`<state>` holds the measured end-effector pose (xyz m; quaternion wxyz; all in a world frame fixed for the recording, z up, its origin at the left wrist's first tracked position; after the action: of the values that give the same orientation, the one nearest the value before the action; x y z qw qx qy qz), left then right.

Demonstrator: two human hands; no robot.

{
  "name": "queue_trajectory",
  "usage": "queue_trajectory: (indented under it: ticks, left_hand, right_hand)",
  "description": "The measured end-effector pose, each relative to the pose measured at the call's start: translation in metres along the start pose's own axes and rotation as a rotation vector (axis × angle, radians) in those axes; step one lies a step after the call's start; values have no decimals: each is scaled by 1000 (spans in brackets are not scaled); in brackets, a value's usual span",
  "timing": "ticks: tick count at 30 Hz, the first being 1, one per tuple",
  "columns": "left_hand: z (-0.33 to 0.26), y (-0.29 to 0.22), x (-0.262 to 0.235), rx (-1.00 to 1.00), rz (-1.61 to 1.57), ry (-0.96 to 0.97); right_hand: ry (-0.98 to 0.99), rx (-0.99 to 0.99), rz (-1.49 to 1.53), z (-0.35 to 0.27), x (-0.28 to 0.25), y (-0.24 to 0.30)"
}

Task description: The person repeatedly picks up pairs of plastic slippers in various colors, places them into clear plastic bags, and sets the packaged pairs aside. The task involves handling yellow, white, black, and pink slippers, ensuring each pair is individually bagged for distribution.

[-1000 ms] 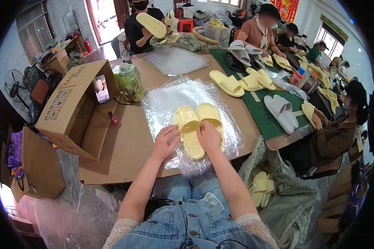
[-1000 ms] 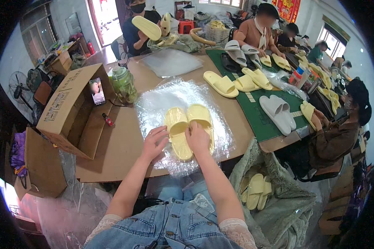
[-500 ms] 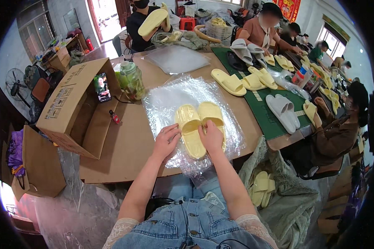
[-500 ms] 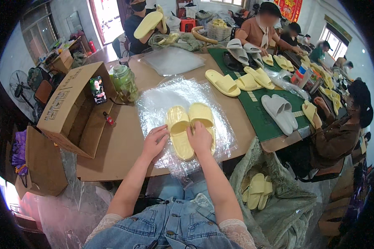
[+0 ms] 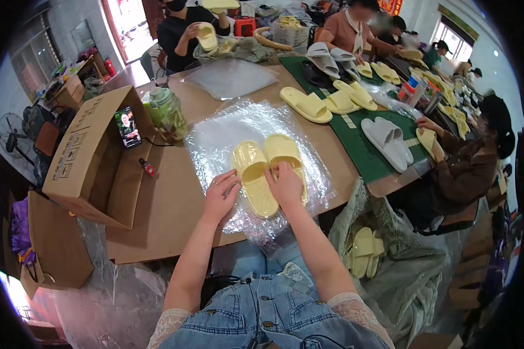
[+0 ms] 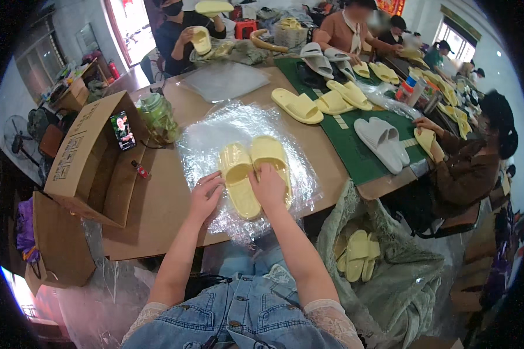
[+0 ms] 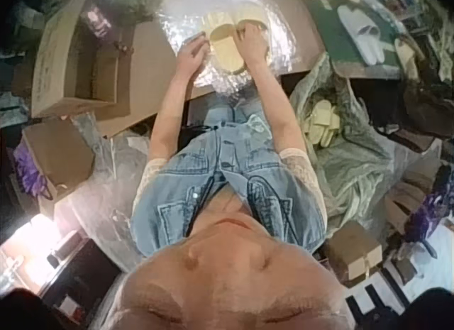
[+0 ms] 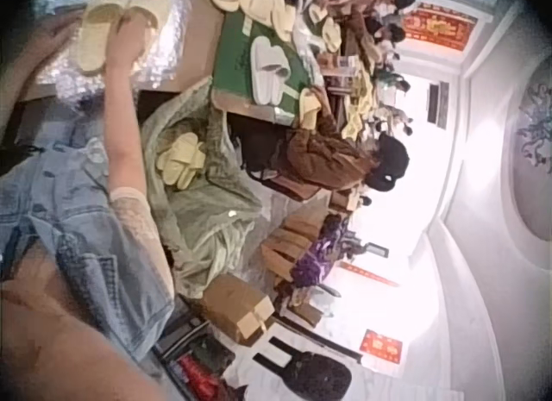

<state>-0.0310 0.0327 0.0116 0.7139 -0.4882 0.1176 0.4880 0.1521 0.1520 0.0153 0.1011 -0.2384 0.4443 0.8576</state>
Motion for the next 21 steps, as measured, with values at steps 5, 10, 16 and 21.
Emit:
queue_trajectory:
  ticks: [5, 10, 16, 21]
  left_hand:
    - [-1, 0, 0, -7, -15, -10]
    - [1, 2, 1, 24, 20, 3]
    - [2, -1, 2, 32, 15, 6]
    - [2, -5, 1, 79, 59, 13]
  right_hand:
    - [-49, -23, 35, -3, 2, -5]
    - [-44, -36, 19, -2, 3, -5]
    - [-112, -70, -123, -3, -9, 16]
    - [-29, -40, -55, -1, 1, 5]
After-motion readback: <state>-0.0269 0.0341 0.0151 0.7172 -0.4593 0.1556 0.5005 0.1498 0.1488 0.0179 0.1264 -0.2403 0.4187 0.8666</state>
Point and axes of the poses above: each hand's wrist, its own z-axis towards the middle knuckle, its own x-axis out of the palm, y = z × x, the point moved 6 cm from there along z, towards the middle knuckle, and after that the axes turned 14 degrees about z, right-handed, at the moved point
